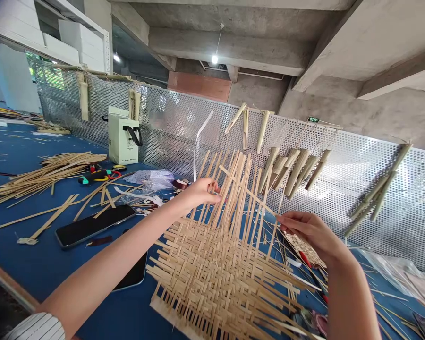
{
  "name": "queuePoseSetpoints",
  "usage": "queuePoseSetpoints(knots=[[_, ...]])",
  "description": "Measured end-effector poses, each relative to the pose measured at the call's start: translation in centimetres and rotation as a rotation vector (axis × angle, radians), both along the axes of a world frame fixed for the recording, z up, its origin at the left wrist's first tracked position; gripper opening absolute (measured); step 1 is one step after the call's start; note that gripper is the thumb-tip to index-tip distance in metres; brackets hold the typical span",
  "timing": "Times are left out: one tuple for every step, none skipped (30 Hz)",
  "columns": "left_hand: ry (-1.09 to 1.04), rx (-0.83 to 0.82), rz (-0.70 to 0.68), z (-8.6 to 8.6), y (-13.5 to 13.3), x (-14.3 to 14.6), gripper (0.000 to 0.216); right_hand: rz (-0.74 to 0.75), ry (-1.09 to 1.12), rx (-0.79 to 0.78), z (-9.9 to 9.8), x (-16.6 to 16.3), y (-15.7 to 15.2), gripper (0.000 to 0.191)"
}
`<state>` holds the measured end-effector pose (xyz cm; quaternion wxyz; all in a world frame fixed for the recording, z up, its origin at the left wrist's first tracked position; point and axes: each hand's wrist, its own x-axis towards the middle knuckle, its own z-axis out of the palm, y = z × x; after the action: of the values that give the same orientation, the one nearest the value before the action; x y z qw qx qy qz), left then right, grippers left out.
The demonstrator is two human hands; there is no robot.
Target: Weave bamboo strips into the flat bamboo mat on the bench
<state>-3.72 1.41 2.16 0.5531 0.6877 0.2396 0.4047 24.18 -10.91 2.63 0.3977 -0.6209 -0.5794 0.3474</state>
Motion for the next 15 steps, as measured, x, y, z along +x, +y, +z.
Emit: queuePoseSetpoints(knots=[[-0.010, -0.017, -0.009, 0.0, 0.0, 0.0, 0.022, -0.002, -0.002, 0.001, 0.0, 0.0, 0.0, 0.019], [-0.020, -0.034, -0.018, 0.0, 0.1, 0.0, 0.022, -0.005, -0.004, 0.002, 0.0, 0.0, -0.1, 0.019], [-0.033, -0.051, -0.028, 0.0, 0.1, -0.1, 0.021, -0.010, -0.005, 0.002, 0.0, -0.1, -0.1, 0.019], [-0.045, -0.066, -0.041, 0.0, 0.2, -0.1, 0.020, -0.017, -0.002, 0.002, 0.0, -0.1, -0.1, 0.019], [-0.053, -0.081, -0.054, 0.0, 0.2, -0.1, 0.018, -0.023, 0.001, 0.000, 0.0, -0.2, -0.2, 0.019], [-0.060, -0.097, -0.065, 0.0, 0.2, -0.1, 0.016, -0.029, 0.003, -0.003, 0.1, -0.3, -0.2, 0.019], [-0.066, -0.109, -0.074, 0.0, 0.2, -0.1, 0.014, -0.037, 0.003, -0.006, 0.1, -0.4, -0.2, 0.020], [-0.070, -0.115, -0.079, 0.0, 0.2, -0.1, 0.012, -0.048, 0.001, -0.009, 0.1, -0.5, -0.2, 0.021], [-0.071, -0.115, -0.078, 0.0, 0.2, -0.1, 0.012, -0.064, -0.001, -0.009, 0.1, -0.5, -0.3, 0.022], [-0.067, -0.111, -0.069, -0.1, 0.2, -0.1, 0.012, -0.080, -0.005, -0.010, 0.2, -0.6, -0.3, 0.023], [-0.058, -0.104, -0.055, -0.1, 0.2, -0.1, 0.013, -0.094, -0.010, -0.010, 0.2, -0.7, -0.3, 0.024], [-0.042, -0.097, -0.038, -0.1, 0.2, 0.0, 0.015, -0.106, -0.015, -0.009, 0.3, -0.8, -0.3, 0.025], [-0.023, -0.090, -0.019, -0.1, 0.2, 0.0, 0.017, -0.115, -0.018, -0.009, 0.4, -0.9, -0.4, 0.025], [-0.002, -0.084, -0.002, -0.2, 0.3, 0.1, 0.019, -0.124, -0.023, -0.010, 0.4, -1.0, -0.4, 0.026], [0.018, -0.076, 0.011, -0.2, 0.4, 0.1, 0.020, -0.133, -0.025, -0.012, 0.4, -1.0, -0.4, 0.027]])
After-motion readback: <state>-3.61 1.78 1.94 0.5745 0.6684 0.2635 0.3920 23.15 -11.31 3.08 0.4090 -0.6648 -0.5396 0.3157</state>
